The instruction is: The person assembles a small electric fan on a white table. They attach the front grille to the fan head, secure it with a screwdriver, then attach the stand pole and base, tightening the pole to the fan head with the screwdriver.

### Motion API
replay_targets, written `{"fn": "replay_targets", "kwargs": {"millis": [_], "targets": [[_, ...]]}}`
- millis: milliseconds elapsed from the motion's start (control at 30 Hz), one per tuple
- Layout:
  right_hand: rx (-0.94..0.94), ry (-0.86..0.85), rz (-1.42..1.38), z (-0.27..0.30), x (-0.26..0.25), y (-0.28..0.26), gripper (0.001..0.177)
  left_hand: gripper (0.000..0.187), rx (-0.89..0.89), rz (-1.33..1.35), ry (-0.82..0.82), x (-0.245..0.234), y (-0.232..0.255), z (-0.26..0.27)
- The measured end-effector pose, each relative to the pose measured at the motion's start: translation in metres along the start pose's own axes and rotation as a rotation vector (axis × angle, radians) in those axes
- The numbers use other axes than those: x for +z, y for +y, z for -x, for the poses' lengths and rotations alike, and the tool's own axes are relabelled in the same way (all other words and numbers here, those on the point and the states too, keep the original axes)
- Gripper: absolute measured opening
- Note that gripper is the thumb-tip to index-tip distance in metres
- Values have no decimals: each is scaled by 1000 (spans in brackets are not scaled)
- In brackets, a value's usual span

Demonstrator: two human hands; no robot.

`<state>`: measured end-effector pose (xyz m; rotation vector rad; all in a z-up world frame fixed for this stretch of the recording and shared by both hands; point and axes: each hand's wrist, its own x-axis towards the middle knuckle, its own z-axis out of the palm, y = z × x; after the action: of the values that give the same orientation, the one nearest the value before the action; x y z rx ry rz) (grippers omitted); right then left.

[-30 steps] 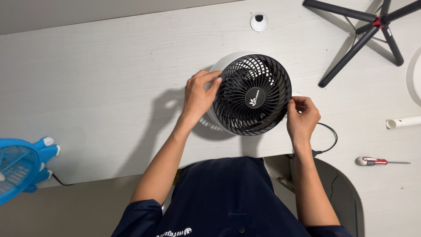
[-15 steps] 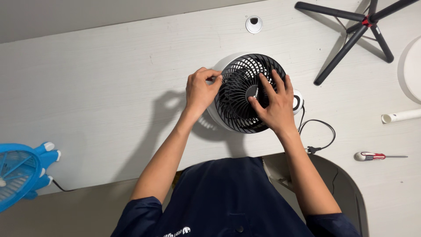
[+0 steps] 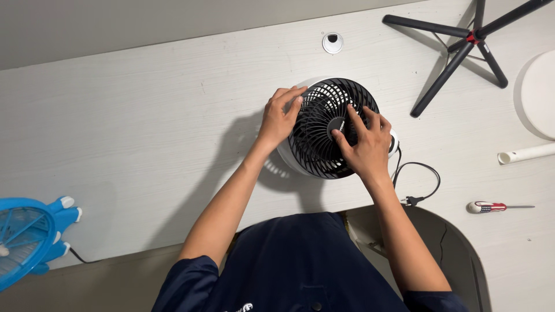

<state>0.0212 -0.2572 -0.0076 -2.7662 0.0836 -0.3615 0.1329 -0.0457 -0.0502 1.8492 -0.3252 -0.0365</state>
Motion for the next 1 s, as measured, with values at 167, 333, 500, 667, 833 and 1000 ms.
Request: {"fn": "replay_targets", "kwargs": {"millis": [167,333,500,667,833,1000], "targets": [[42,19,54,5,-2,-6,63,23,-27,-78,61,0,13,0],[81,28,79,11,-1,-9,63,23,-61,-157,82,0,21,0],[153,43,111,14,2,-14,63,30,17,-233,158,3,21,-7],[226,61,110,19,5,-23,62,41,-45,-386,121,7,20,-17],[294,82,106,22,10,-26,62,46,-45,-456,91,10,24,-26],[302,147,78,26,20,-24,62,25,82,-450,77,15,13,-35]]}}
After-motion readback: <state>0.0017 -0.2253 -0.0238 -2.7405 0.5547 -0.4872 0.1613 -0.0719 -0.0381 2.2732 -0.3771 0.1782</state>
